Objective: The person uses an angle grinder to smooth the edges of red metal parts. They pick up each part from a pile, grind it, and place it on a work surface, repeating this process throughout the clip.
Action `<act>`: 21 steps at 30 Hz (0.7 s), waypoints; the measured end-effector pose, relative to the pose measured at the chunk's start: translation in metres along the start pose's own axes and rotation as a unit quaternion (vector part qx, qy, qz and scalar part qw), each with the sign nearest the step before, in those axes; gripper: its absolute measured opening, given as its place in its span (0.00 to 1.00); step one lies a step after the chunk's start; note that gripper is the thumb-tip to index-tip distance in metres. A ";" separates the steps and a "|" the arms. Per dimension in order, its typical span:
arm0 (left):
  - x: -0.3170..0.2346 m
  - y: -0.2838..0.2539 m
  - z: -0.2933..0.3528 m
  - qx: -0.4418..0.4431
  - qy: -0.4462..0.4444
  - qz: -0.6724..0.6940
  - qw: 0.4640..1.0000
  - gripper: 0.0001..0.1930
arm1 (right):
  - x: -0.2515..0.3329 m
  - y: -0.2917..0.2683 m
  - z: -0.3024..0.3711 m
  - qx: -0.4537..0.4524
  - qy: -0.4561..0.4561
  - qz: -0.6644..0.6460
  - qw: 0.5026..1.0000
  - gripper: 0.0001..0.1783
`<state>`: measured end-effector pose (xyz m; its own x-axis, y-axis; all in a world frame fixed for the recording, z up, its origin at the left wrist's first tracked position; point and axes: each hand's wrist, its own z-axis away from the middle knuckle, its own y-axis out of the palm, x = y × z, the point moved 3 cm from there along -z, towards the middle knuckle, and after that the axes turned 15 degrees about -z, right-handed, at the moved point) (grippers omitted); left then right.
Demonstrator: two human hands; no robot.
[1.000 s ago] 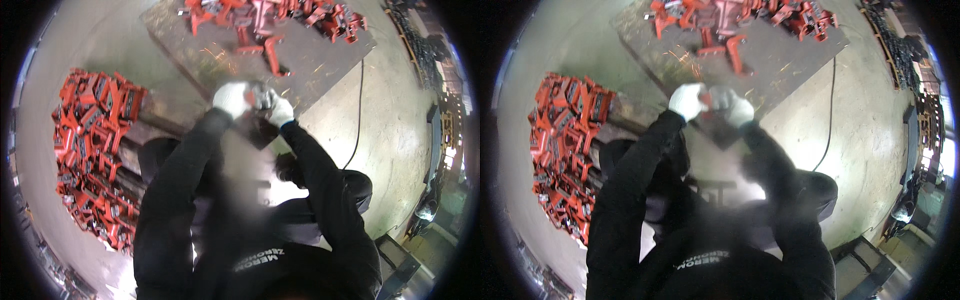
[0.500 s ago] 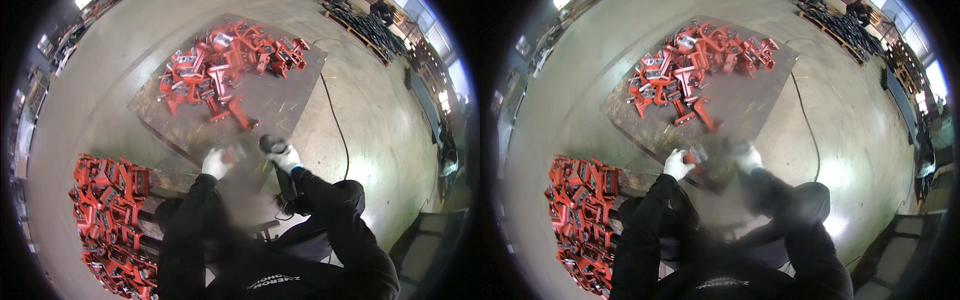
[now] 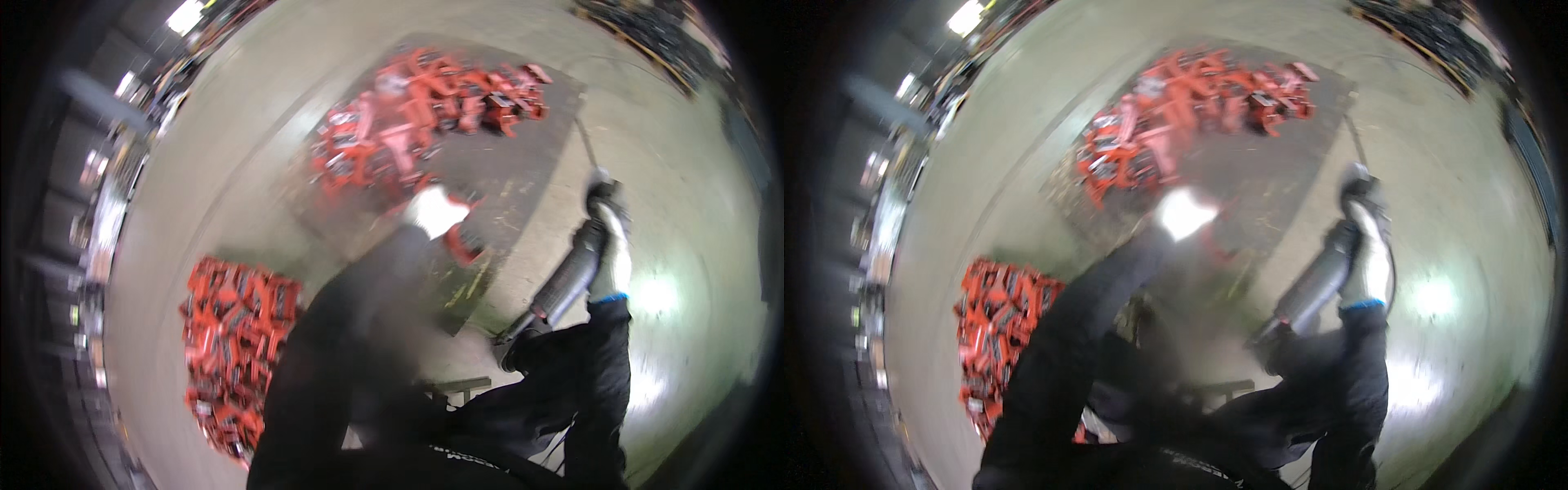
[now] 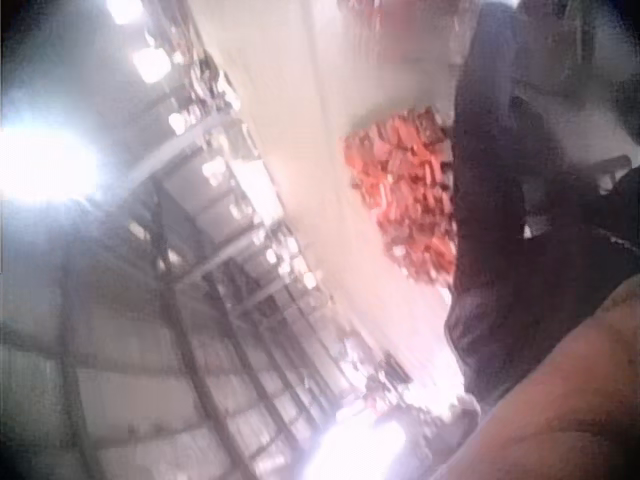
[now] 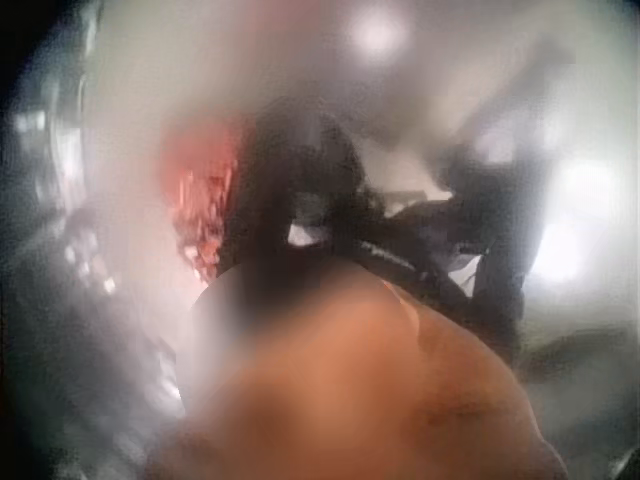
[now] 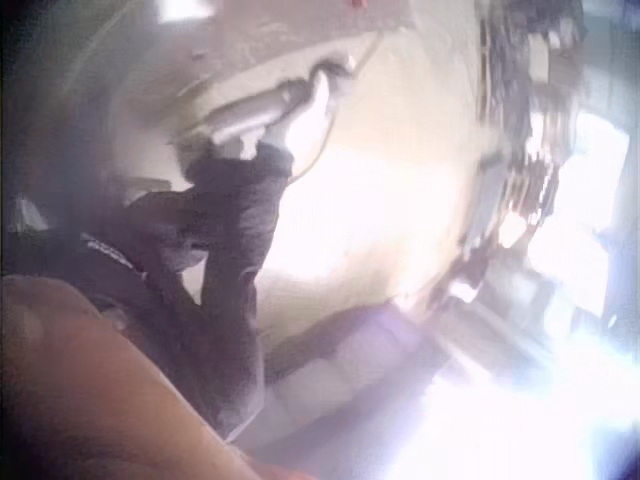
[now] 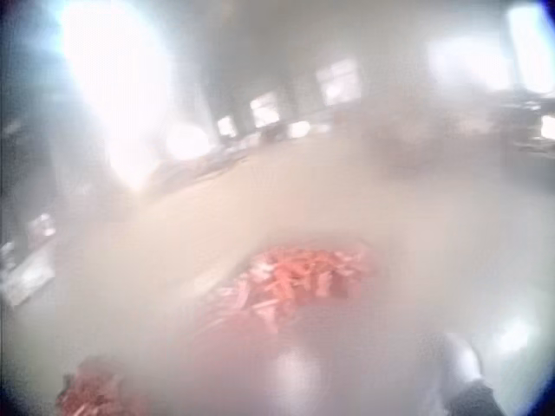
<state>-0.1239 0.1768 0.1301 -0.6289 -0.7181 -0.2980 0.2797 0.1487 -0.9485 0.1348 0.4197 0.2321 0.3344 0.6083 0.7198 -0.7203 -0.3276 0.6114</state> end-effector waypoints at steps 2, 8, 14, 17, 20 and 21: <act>-0.028 -0.042 -0.051 -0.052 -0.065 0.010 0.996 0.27 | 0.007 -0.006 0.005 0.019 -0.053 0.060 0.997 0.18; -0.057 -0.098 -0.140 -0.272 -0.262 0.219 0.900 0.36 | 0.004 -0.015 0.001 0.055 -0.073 0.170 0.981 0.22; -0.014 -0.141 -0.006 -0.477 -0.110 0.237 0.839 0.26 | 0.002 -0.004 0.007 0.094 -0.096 0.182 0.974 0.21; 0.073 -0.148 0.153 -0.454 -0.202 0.232 0.836 0.19 | -0.015 -0.004 -0.007 0.133 -0.068 0.196 0.969 0.22; 0.159 -0.081 0.314 -0.450 -0.390 0.243 0.766 0.17 | -0.023 0.014 0.013 0.162 -0.075 0.225 0.958 0.22; 0.180 -0.052 0.373 -0.425 -0.443 0.229 0.756 0.15 | -0.034 0.018 0.014 0.174 -0.067 0.232 0.955 0.22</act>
<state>0.0192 -0.2136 0.1657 0.2302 -0.5767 -0.7838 -0.4825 0.6319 -0.6066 0.1193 0.3829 0.2233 0.1196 0.2494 0.9610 -0.5727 -0.7733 0.2720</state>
